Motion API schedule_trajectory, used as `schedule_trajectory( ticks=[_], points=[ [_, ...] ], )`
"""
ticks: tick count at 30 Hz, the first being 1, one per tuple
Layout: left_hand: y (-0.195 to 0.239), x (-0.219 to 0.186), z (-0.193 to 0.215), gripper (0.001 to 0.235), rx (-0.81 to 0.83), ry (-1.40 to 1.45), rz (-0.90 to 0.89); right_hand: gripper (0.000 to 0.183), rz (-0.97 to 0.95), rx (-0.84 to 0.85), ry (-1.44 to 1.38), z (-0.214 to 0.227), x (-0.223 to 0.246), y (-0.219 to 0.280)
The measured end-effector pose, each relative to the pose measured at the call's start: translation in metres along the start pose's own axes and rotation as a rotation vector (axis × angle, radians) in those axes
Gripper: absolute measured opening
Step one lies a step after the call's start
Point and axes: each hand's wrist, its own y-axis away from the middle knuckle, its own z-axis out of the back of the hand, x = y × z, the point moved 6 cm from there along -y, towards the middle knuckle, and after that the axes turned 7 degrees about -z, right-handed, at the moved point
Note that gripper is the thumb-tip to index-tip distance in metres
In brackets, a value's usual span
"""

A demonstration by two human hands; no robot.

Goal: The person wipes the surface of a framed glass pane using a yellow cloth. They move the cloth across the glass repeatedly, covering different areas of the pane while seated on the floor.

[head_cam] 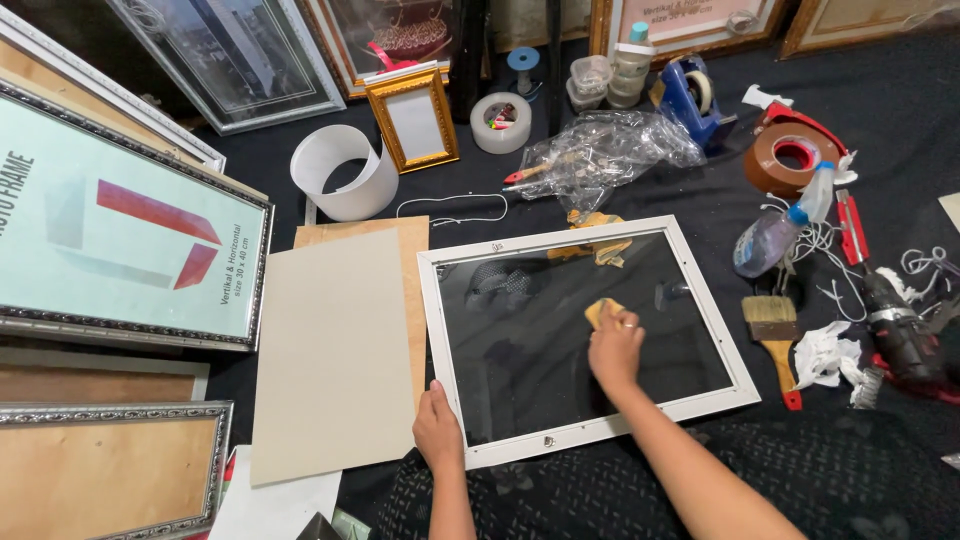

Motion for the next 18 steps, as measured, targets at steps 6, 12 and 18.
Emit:
schedule_trajectory(
  ticks=[6,12,18],
  points=[
    [0.001,-0.001,0.002,0.058,-0.025,0.049,-0.028,0.068,0.139,0.267,-0.108,0.015,0.162,0.087],
    [0.005,-0.008,0.01,0.068,-0.004,0.131,0.085,0.046,0.602,0.318,-0.233,0.057,0.216,0.143],
    [0.0,0.005,0.006,0.071,-0.036,0.132,0.05,0.059,0.775,0.229,-0.122,0.081,0.147,0.095]
  ],
)
